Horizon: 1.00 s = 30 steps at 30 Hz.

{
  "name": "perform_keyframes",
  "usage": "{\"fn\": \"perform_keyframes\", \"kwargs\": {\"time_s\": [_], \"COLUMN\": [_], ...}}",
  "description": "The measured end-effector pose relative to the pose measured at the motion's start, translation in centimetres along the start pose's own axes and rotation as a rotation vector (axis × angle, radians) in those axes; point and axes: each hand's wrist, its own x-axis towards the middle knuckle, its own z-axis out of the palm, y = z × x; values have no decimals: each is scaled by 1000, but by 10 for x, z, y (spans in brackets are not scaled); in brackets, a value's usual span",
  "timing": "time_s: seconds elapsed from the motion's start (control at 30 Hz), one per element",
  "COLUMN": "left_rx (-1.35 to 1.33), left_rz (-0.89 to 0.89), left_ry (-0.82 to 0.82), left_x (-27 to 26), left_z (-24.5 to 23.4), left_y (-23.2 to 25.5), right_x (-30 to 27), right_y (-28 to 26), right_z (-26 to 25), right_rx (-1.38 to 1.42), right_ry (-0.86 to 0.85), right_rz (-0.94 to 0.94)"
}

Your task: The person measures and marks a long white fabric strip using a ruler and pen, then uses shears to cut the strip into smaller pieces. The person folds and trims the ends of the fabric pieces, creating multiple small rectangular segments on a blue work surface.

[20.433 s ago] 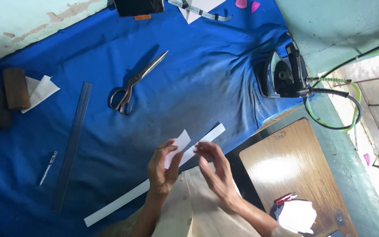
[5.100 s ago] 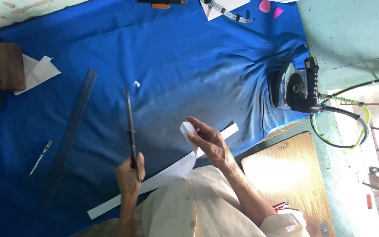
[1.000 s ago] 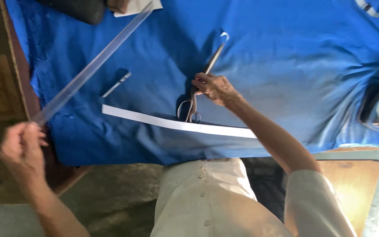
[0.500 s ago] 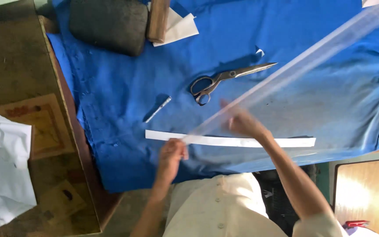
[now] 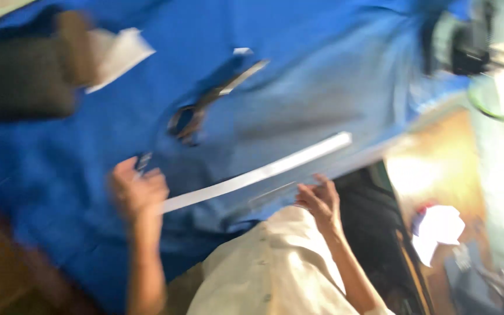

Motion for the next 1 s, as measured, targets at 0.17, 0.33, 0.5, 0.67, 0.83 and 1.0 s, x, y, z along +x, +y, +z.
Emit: {"fn": "perform_keyframes", "kwargs": {"time_s": [0.17,0.33,0.5,0.67,0.83,1.0], "left_rx": [996,767,304,525,477,334], "left_rz": [219,534,530,234,99,488], "left_ry": [271,394,8,-212,-196,263], "left_x": [44,36,-23,-52,-62,-68], "left_z": [-37,9,198,359,381,338], "left_y": [-103,-41,86,137,131,145], "right_x": [18,49,95,161,206,230], "right_y": [11,-16,-73,-74,-74,-79], "right_z": [-56,-106,-148,-178,-183,-163], "right_rx": [27,67,-10,-24,-111,-95], "right_ry": [-53,-146,-15,-74,-189,-198], "right_rz": [87,36,44,43,-17,-18]}}
